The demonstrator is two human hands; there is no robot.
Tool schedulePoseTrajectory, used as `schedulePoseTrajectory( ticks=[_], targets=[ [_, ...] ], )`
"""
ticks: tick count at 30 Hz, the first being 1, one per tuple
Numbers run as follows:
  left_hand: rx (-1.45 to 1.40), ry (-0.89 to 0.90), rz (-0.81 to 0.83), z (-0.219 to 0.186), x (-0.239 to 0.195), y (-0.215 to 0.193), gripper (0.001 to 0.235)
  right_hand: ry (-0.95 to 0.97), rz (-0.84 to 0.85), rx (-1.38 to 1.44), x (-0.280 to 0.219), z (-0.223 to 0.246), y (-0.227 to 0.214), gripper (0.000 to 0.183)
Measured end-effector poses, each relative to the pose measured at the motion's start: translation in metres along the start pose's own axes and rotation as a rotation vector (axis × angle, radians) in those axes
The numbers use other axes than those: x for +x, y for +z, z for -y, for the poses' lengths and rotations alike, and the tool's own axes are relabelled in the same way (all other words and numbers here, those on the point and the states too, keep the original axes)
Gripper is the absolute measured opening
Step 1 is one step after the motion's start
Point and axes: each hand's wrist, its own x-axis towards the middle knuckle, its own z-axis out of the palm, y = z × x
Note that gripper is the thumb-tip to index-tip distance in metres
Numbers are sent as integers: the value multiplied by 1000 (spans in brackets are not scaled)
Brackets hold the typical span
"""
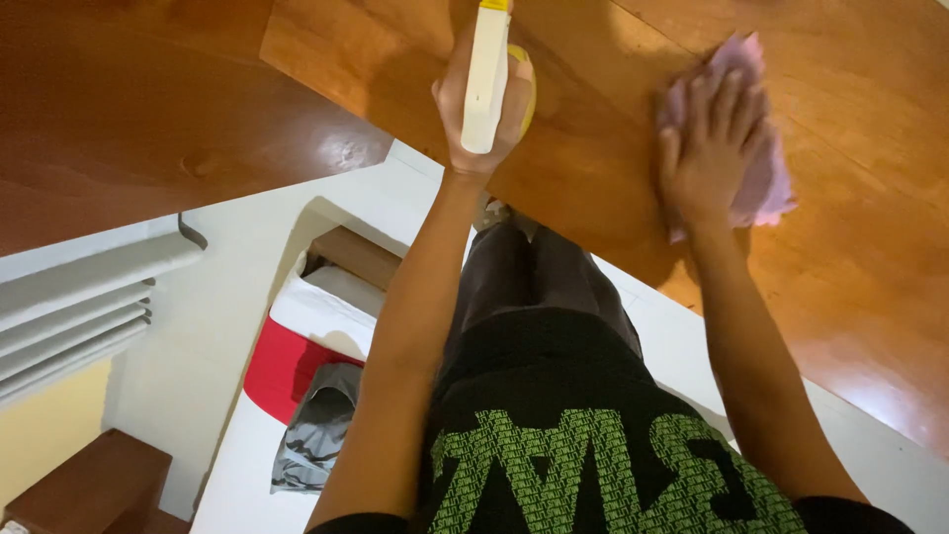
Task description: Wiping and cleaning a wooden shelf or desk with a spray bottle and a cloth.
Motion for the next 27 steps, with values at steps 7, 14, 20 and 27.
schedulePoseTrajectory(
  ticks=[7,14,20,27],
  targets=[
    [16,17,165,5,-9,0,45,-116,47,102,-18,90,14,70],
    [3,11,164,30,-33,1,48,-315,-215,84,51,131,21,58],
    [-42,8,188,60,-45,12,52,-419,-316,-320,0,111,35,55],
    [-75,22,188,82,-39,11,56,-341,-38,101,-18,129,25,68]
  ],
)
